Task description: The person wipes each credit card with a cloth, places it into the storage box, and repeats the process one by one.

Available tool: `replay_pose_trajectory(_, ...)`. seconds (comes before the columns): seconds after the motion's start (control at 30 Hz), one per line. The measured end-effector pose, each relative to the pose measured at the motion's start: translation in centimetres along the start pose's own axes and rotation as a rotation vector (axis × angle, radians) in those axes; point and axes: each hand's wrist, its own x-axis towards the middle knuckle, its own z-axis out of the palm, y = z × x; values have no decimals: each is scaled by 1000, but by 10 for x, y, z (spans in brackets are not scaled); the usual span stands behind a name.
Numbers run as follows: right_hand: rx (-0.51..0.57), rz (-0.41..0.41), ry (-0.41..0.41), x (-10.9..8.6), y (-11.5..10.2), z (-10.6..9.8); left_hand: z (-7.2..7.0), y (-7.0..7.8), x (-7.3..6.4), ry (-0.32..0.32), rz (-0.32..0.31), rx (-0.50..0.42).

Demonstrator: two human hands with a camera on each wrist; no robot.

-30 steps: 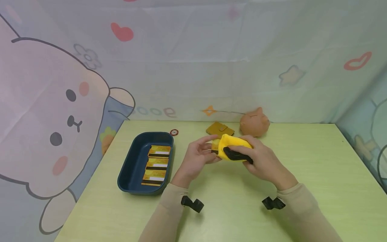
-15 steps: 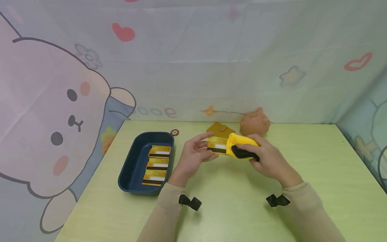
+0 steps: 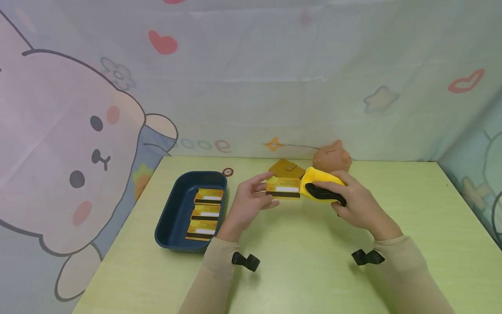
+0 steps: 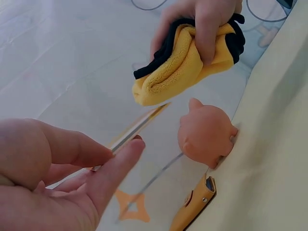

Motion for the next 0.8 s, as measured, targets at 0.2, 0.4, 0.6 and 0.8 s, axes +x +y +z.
replay_pose_trajectory(0.2, -1, 17, 0, 1, 0, -3, -3, 4, -1, 37, 34, 60)
replay_pose_trajectory(0.4, 1, 36, -1, 0, 0, -7, -7, 9, -5, 58, 55, 177)
replay_pose_trajectory(0.6, -3, 83, -31, 1, 0, -7, -18, 21, -18, 49, 74, 287)
replay_pose_trajectory(0.8, -12, 145, -65, 0, 1, -11, -36, 38, -31, 32, 146, 360)
